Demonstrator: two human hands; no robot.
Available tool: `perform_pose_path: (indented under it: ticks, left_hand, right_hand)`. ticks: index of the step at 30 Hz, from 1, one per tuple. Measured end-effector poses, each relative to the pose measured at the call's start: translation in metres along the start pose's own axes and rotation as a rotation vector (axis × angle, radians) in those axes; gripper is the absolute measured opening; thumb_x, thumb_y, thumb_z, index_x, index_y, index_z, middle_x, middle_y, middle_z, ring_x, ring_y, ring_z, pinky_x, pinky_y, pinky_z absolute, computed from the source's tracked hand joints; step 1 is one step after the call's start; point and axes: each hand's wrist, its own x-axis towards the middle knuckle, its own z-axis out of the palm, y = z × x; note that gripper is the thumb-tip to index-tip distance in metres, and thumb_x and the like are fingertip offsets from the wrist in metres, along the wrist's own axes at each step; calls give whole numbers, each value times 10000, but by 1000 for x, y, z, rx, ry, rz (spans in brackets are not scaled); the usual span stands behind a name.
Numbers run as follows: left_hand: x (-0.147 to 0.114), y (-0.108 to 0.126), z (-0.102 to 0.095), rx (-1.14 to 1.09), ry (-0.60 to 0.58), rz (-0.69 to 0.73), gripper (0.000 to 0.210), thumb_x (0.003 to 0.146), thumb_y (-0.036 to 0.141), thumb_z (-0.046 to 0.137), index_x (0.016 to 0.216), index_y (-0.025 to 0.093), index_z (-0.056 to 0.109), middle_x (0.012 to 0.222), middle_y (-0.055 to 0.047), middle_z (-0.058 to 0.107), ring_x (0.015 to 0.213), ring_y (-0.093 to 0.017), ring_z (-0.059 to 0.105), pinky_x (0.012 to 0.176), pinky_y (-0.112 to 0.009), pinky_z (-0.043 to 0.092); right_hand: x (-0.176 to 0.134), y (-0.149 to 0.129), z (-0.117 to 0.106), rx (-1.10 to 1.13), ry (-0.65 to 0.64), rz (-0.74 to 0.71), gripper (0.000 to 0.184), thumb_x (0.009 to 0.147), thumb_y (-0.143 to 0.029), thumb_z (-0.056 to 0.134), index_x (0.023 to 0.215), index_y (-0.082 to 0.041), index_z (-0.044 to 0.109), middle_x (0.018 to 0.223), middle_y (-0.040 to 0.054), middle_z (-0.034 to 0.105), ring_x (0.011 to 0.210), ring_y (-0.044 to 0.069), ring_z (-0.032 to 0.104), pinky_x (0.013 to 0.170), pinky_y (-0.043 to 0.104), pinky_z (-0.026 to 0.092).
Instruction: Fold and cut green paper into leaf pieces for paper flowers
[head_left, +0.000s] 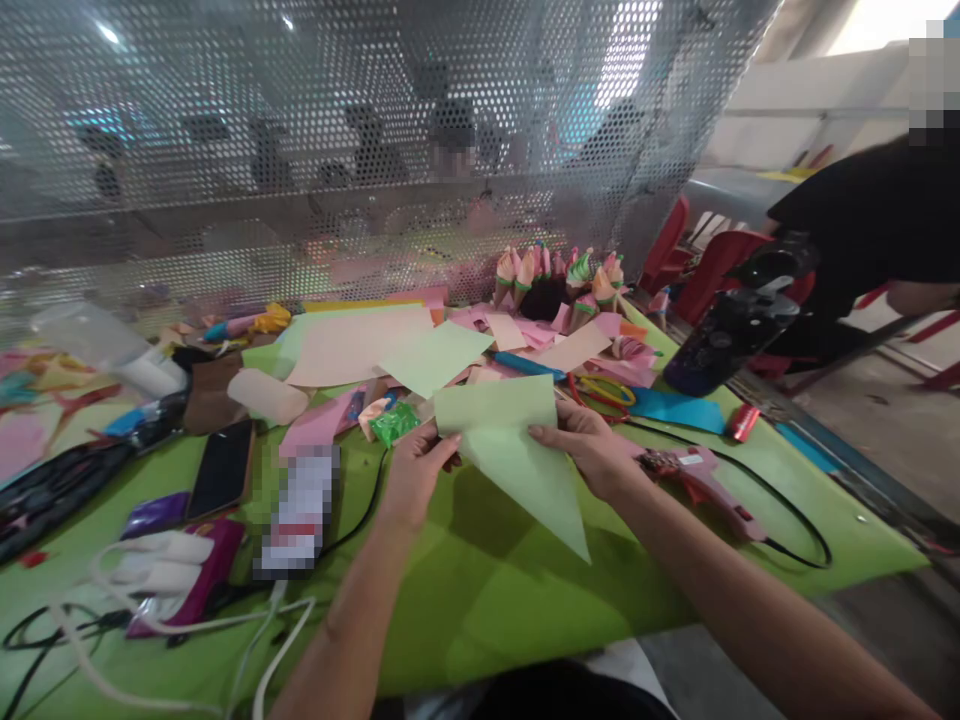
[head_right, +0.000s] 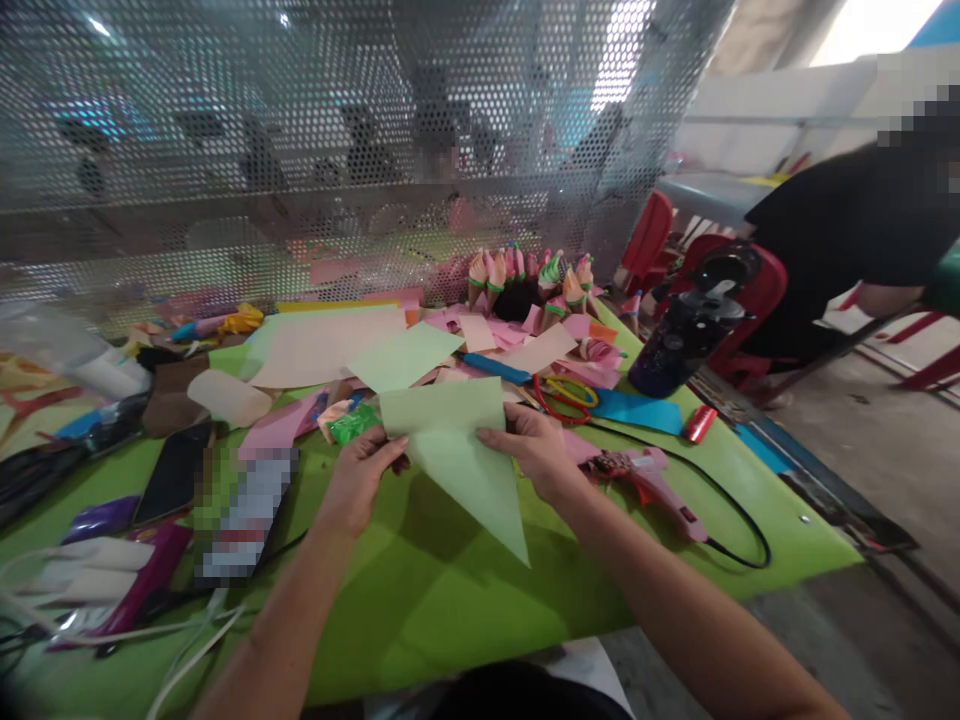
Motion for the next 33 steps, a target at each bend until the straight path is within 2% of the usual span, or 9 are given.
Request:
perform_pose_path:
  ticks: [6,10,13,16,21,24,27,29,33]
  left_hand:
    - [3,0,-3,-119,-3,-36,181,615,257,710,770,164,719,615,24,624,515,-82,483,509,-212,386]
    - [5,-2,-4,-186,-21,-44,130,602,242,711,707,166,705,599,23,617,526,-87,503,526,-218,401]
    - [4,-1,-3,-230,-10,-83,143,585,222,707,720,175,696,619,22,635,553,-99,535,546,-218,407]
    - [2,1,-2,-273,11,-119,136,573,210,686,706,188,667,619,29,627,584,-117,555,555,-219,402]
    - [1,3,-8,-250,6,-82,125,661,307,610,661,186,642,654,1,609,603,-132,539,564,-243,418]
    - [3,3,-10,-153,32,-12,183,698,363,684,690,186,641,672,3,593,626,-124,532,587,-239,433]
    - [4,1,-10,-47,58,79,245,623,301,799,770,184,641,715,16,604,681,-120,552,646,-231,456]
    - [5,0,-10,-31,59,107,280,630,284,799,841,187,641,757,13,618,733,-128,576,684,-235,470]
    - [5,3,-12,-5,38,151,349,732,271,699,1071,209,644,861,-10,643,779,-141,595,696,-241,479]
  right_hand:
    - [1,4,-4,85,-29,24,400,550,-261,857,931,-210,745,791,31,765,575,182,660,563,306,525]
    - [1,2,-3,129,6,44,269,558,-234,825,814,-212,746,695,2,730,561,163,632,577,293,511]
    - [0,1,-2,103,42,1,169,565,-201,774,730,-204,737,673,-4,703,529,128,572,512,247,431]
    - [0,0,-2,77,10,-35,106,592,-190,701,695,-201,725,687,6,689,519,120,519,489,250,373]
    - [-3,-2,-3,-30,8,-35,121,618,-223,631,707,-211,713,560,2,603,486,138,457,470,267,317]
    - [-3,-2,-5,-102,-1,-58,129,617,-233,610,702,-211,704,573,1,606,483,135,448,465,267,302]
    - [-1,-3,-9,-201,9,-124,149,618,-210,581,679,-214,717,636,9,647,556,149,491,528,279,355]
    - [0,-4,-12,-287,-11,-166,192,620,-195,555,668,-217,739,720,27,693,690,189,566,646,306,418]
    - [-2,-7,-14,-377,-216,-229,266,717,-265,515,730,-209,775,1044,69,733,1029,282,594,867,378,425]
